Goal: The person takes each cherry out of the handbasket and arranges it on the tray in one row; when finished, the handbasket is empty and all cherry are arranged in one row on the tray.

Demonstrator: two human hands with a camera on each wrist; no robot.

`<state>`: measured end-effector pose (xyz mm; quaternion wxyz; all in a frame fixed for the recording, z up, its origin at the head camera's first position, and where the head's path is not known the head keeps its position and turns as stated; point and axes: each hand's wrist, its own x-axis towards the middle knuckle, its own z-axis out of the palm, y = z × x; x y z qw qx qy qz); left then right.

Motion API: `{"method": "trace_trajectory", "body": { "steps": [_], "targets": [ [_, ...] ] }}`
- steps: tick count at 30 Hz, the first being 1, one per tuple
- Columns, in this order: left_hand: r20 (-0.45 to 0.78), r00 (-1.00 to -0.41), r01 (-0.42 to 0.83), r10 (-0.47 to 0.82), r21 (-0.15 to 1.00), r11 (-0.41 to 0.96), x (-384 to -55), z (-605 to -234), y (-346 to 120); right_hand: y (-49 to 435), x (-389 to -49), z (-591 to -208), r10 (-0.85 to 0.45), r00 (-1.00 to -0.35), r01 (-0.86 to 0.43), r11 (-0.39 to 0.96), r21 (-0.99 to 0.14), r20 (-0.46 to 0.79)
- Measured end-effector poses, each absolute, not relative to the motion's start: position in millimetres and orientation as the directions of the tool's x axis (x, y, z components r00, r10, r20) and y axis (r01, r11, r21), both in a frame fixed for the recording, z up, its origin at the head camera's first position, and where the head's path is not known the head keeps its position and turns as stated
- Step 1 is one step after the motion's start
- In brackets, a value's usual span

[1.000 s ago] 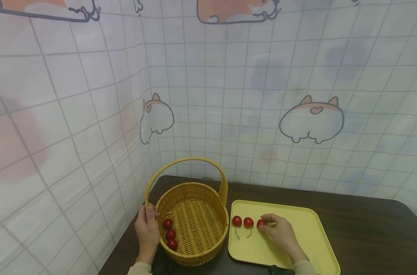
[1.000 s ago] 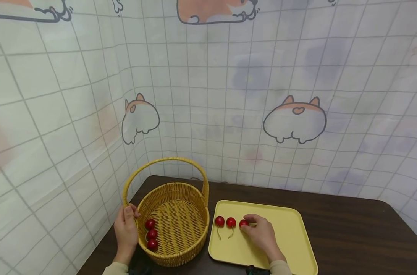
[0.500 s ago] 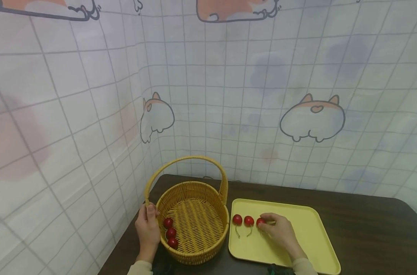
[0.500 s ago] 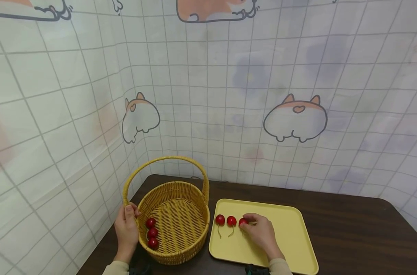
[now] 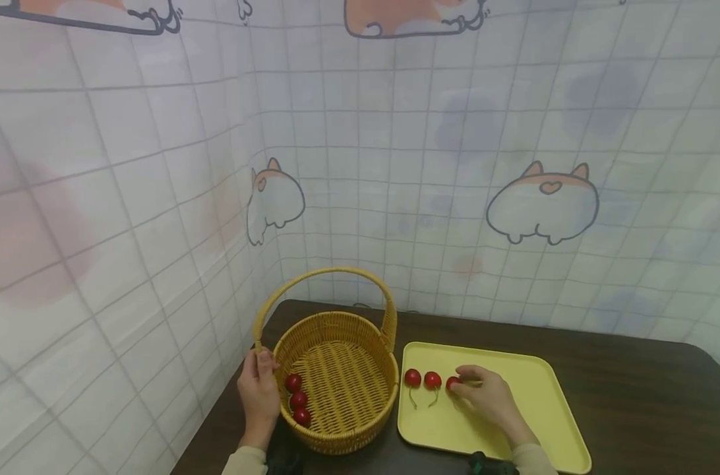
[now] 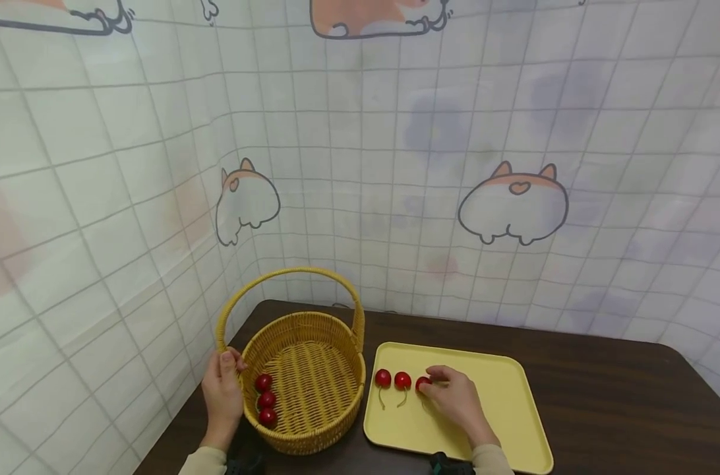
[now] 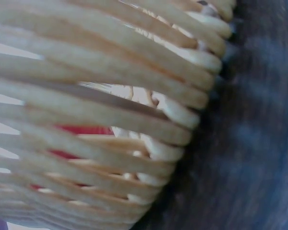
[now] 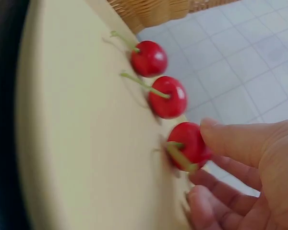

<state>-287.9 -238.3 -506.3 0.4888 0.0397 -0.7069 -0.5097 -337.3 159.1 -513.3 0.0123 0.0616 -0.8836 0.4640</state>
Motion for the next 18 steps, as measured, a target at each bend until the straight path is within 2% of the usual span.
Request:
{"method": "trace_trajectory", "body": {
  "steps": [7,12,18],
  "targets": [
    [0.628,-0.536,0.394,-0.564,0.777,0.490,-289,-509,-237,166,-330,-503,-0.075,-0.997,-0.048,0.491,-0.870,0.012],
    [0.642,-0.519,0.418,-0.565,0.767,0.487,-288,-509,-238,151,-324,-481,-0.086,-0.985,-0.174,0.501,-0.848,0.151],
    [0.676,-0.493,0.444,-0.548,0.737,0.509,-291,-508,-239,104,-311,-460,-0.112,-0.949,-0.315,0.434,-0.844,0.296]
  ]
}}
